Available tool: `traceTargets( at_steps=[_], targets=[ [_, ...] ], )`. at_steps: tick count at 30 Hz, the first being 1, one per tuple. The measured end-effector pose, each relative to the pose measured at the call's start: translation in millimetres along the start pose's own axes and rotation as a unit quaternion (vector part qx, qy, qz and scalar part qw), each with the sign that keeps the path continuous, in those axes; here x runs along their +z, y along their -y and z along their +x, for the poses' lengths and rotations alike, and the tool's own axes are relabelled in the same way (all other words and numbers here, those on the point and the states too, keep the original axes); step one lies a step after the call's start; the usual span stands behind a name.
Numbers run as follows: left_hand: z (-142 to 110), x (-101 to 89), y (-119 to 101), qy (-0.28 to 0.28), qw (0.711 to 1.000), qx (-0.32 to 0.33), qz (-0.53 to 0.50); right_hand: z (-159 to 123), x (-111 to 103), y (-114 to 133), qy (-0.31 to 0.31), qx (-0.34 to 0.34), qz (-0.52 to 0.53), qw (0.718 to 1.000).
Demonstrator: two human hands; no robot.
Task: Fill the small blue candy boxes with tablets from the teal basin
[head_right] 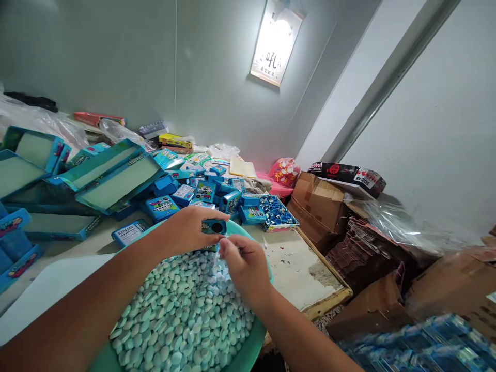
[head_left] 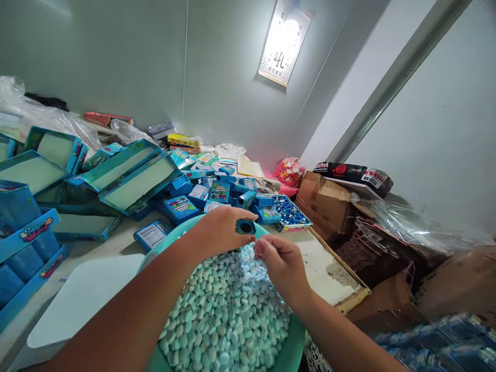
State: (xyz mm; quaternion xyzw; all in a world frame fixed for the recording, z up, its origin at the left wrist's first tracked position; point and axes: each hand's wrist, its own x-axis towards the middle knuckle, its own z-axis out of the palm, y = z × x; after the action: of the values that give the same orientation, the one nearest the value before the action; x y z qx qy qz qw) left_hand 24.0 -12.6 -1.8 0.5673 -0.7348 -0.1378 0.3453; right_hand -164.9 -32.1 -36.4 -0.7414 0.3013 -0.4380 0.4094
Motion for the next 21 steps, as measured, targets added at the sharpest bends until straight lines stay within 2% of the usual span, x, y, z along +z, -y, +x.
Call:
traceTargets(
  at_steps=[2, 4, 9, 13, 17, 21],
  targets=[
    [0.0, -1.0, -0.6, 0.008, 1.0, 0.002, -0.002, 11.5, 1.2, 6.5, -0.071, 0.019, 0.109, 0.991],
    [0.3, -1.7, -1.8, 0.016, 1.0, -0.003, 0.002, 29.7, 5.9, 15.6, -0.122, 0.028, 0.222, 0.967],
    [0.7, -0.1, -6.8, 0.009, 0.999, -0.003, 0.032, 79.4, 28.0, 33.9, -0.176, 0.026, 0.386, 0.905],
    [-0.7, 4.2, -12.6, 0.01, 0.999, -0.02, 0.049, 93.7, 39.3, 30.6, -0.189, 0.059, 0.407, 0.892],
    [-0.8, 9.0, -14.8, 0.0, 0.994, -0.039, 0.098, 91.4, 36.4, 24.8, -0.186, 0.104, 0.412, 0.886],
    [-0.5, 9.6, -13.4, 0.007, 0.996, -0.046, 0.074, 89.6, 31.6, 29.0, -0.172, 0.143, 0.423, 0.878]
  ],
)
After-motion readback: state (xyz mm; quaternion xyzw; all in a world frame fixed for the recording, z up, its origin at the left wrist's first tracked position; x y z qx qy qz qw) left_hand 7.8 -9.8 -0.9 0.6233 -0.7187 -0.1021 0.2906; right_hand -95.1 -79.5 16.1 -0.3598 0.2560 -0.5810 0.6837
